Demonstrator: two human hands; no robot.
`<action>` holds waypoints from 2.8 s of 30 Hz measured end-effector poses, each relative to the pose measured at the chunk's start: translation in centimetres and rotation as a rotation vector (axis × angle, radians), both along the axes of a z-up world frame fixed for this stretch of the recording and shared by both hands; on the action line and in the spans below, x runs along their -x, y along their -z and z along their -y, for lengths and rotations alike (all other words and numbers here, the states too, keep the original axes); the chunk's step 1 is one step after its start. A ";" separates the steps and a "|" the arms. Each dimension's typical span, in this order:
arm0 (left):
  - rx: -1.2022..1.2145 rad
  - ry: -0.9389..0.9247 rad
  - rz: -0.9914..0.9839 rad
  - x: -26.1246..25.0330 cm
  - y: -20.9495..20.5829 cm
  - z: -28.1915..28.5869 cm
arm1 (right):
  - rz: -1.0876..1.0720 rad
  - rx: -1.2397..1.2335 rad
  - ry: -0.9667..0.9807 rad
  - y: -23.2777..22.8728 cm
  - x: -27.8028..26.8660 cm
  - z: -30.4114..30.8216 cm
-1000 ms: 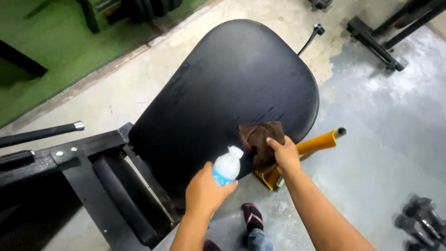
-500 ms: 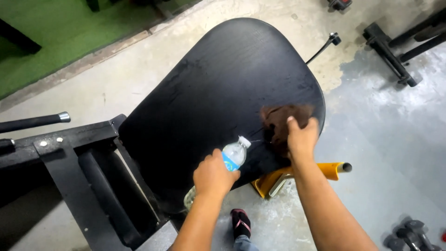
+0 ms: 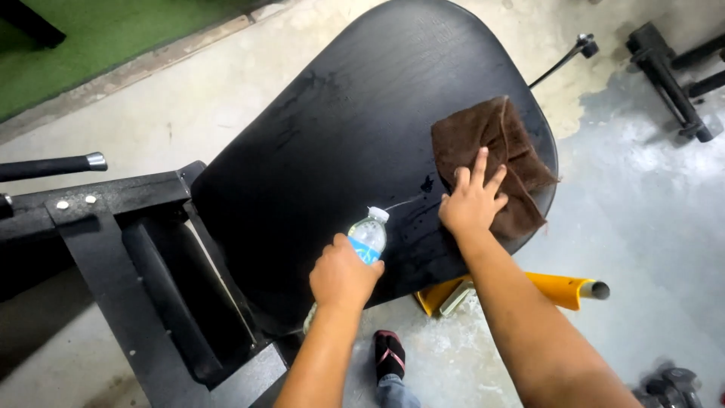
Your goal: Cleaning a leg press gym machine with a cloth and cleaning spray.
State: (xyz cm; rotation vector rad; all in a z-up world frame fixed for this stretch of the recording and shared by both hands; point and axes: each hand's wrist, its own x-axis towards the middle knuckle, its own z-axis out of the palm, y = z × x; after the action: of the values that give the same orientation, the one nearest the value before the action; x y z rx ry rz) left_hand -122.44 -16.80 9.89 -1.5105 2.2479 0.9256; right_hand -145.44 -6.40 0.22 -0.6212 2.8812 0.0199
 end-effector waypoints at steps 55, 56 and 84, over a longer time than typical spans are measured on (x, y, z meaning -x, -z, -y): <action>0.552 -0.269 -0.600 -4.1 1.7 4.2 | 0.100 -0.140 -0.592 2.2 -5.8 4.6; 0.566 -0.277 -0.596 -3.8 1.7 4.3 | 0.059 -0.131 -0.535 1.9 -4.4 4.1; 0.495 -0.478 -0.435 -9.1 4.8 11.3 | -0.044 -0.185 -0.462 0.3 -0.9 4.5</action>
State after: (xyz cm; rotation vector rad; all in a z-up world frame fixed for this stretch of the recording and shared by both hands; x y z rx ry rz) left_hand -113.33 -28.09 5.05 -2.3348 2.6055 0.9308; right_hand -144.57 -10.85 -0.04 -1.2380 2.6642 0.3636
